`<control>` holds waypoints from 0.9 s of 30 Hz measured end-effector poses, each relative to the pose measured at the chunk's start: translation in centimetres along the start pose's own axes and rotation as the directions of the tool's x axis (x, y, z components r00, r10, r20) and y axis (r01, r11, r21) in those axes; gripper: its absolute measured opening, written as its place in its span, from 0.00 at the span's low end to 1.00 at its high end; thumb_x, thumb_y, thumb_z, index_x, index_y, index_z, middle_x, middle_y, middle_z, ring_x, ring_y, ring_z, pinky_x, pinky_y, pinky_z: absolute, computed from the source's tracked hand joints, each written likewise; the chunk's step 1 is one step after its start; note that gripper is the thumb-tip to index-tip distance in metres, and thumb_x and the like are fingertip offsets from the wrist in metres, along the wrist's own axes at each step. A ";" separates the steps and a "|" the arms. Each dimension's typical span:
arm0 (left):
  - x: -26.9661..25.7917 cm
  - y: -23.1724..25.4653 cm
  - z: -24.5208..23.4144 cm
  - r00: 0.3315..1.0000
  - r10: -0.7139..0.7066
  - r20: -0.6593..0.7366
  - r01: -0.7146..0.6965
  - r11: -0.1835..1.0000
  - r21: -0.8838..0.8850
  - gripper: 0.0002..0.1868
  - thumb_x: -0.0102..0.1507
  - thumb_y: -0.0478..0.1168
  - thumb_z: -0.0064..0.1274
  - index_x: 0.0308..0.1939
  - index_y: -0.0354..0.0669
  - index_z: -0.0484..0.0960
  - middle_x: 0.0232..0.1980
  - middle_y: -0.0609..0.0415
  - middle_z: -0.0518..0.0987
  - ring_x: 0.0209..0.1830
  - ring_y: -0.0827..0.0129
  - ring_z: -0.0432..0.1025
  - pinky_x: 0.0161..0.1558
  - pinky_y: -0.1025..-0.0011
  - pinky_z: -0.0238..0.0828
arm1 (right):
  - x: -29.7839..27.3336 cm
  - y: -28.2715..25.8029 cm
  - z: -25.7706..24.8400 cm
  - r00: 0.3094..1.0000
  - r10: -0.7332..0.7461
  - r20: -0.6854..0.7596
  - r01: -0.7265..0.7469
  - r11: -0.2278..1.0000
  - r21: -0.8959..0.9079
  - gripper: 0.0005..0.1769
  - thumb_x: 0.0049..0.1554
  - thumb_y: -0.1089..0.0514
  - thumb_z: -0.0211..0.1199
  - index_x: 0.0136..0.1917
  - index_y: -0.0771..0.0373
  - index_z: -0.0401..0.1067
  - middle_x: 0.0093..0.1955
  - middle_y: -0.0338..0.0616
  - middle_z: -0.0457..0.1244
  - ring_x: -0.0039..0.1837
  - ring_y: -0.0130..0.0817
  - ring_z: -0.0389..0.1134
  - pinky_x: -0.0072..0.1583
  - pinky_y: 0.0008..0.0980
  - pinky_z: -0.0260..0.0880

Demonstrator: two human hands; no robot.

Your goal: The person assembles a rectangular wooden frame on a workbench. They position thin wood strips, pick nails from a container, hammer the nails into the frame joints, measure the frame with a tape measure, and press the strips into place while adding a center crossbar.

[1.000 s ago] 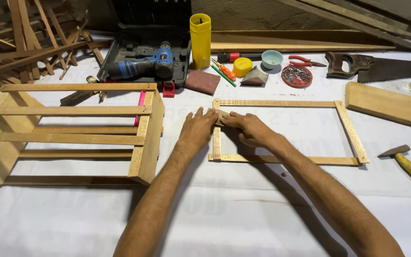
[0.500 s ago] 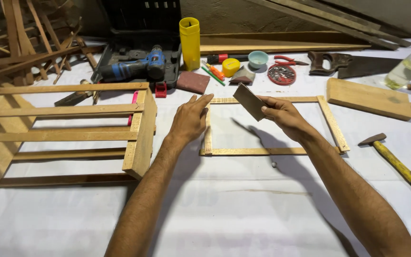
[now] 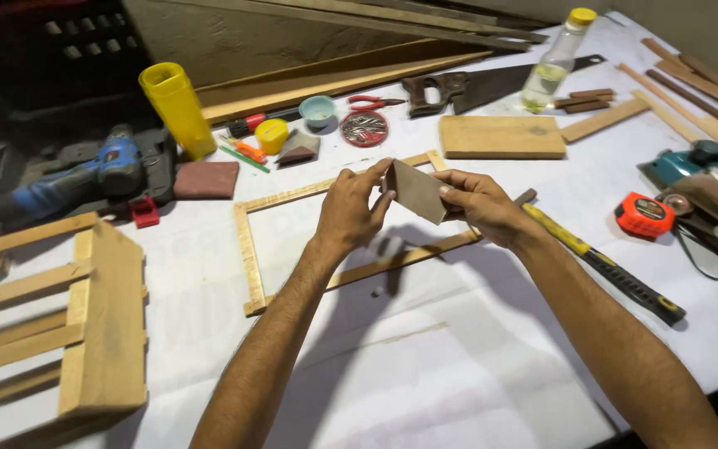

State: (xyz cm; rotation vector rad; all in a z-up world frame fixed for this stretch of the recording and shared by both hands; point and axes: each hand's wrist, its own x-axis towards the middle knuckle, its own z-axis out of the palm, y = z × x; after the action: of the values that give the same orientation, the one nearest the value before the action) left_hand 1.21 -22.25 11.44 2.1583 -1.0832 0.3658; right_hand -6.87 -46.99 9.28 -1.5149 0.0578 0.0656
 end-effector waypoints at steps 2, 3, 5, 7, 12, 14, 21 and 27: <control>1.5 1.1 3.4 0.999 0.053 -0.009 -0.054 0.998 -0.044 0.30 0.61 0.41 0.62 0.67 0.46 0.74 0.44 0.49 0.85 0.44 0.54 0.72 0.48 0.57 0.74 | -1.5 0.1 -2.9 0.998 0.012 -0.061 -0.011 1.000 0.004 0.20 0.66 0.59 0.52 0.69 0.65 0.69 0.55 0.44 0.68 0.53 0.31 0.70 0.58 0.36 0.73; 2.2 1.6 5.0 0.996 0.079 -0.033 -0.081 0.994 -0.070 0.30 0.60 0.41 0.65 0.66 0.45 0.74 0.43 0.48 0.84 0.45 0.55 0.73 0.49 0.58 0.74 | -2.2 0.1 -4.2 0.996 0.026 -0.087 -0.025 1.000 0.006 0.20 0.66 0.58 0.52 0.69 0.65 0.69 0.55 0.45 0.68 0.52 0.31 0.70 0.57 0.36 0.73; 3.7 2.3 8.3 0.994 0.099 -0.039 -0.104 0.978 -0.178 0.31 0.59 0.40 0.66 0.66 0.44 0.75 0.44 0.48 0.82 0.43 0.59 0.74 0.47 0.61 0.75 | -3.4 -0.2 -6.1 0.986 0.040 -0.164 -0.038 0.999 0.012 0.19 0.65 0.58 0.52 0.68 0.64 0.70 0.54 0.43 0.68 0.52 0.30 0.71 0.57 0.34 0.74; 5.0 3.4 11.2 0.993 0.108 -0.039 -0.115 0.954 -0.277 0.31 0.58 0.39 0.67 0.65 0.44 0.76 0.44 0.48 0.80 0.42 0.63 0.76 0.46 0.65 0.76 | -4.6 -0.7 -7.8 0.972 0.057 -0.230 -0.053 0.998 0.025 0.19 0.65 0.57 0.53 0.67 0.64 0.71 0.54 0.42 0.69 0.51 0.29 0.71 0.57 0.32 0.75; 8.4 6.6 16.7 0.992 -0.090 0.088 0.120 0.880 -0.459 0.24 0.58 0.37 0.67 0.58 0.43 0.82 0.40 0.54 0.77 0.35 0.71 0.75 0.40 0.73 0.78 | -5.4 1.3 -13.9 0.863 0.014 -0.505 0.013 0.999 0.051 0.16 0.61 0.61 0.61 0.62 0.63 0.76 0.51 0.41 0.70 0.46 0.25 0.69 0.49 0.27 0.75; 9.6 8.0 18.3 0.990 -0.079 0.116 0.125 0.876 -0.466 0.24 0.58 0.36 0.67 0.58 0.42 0.83 0.39 0.54 0.77 0.34 0.71 0.74 0.40 0.73 0.77 | -5.7 3.0 -16.8 0.843 -0.032 -0.537 0.057 0.998 0.029 0.15 0.61 0.62 0.62 0.62 0.63 0.76 0.51 0.41 0.70 0.47 0.24 0.70 0.50 0.25 0.74; 12.2 10.4 22.9 0.989 -0.024 0.146 0.092 0.874 -0.478 0.21 0.57 0.36 0.67 0.55 0.41 0.84 0.37 0.53 0.77 0.31 0.71 0.72 0.38 0.71 0.75 | -8.2 2.0 -18.5 0.682 -0.227 -0.695 -0.063 0.929 -0.365 0.15 0.59 0.59 0.63 0.59 0.61 0.76 0.49 0.41 0.71 0.45 0.24 0.71 0.46 0.27 0.70; 12.1 10.5 24.1 0.986 0.056 0.157 0.024 0.884 -0.467 0.21 0.57 0.37 0.66 0.54 0.40 0.83 0.44 0.49 0.77 0.35 0.66 0.74 0.39 0.69 0.76 | -9.3 3.3 -19.3 0.644 -0.624 -0.443 -0.127 0.484 -0.866 0.11 0.55 0.62 0.68 0.52 0.63 0.79 0.53 0.50 0.66 0.58 0.45 0.67 0.60 0.43 0.68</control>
State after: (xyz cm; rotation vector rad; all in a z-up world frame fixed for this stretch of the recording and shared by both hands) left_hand -0.93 -50.36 5.01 1.7657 -1.1444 -0.0737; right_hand -16.36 -66.16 5.62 -2.4677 0.4908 -0.9669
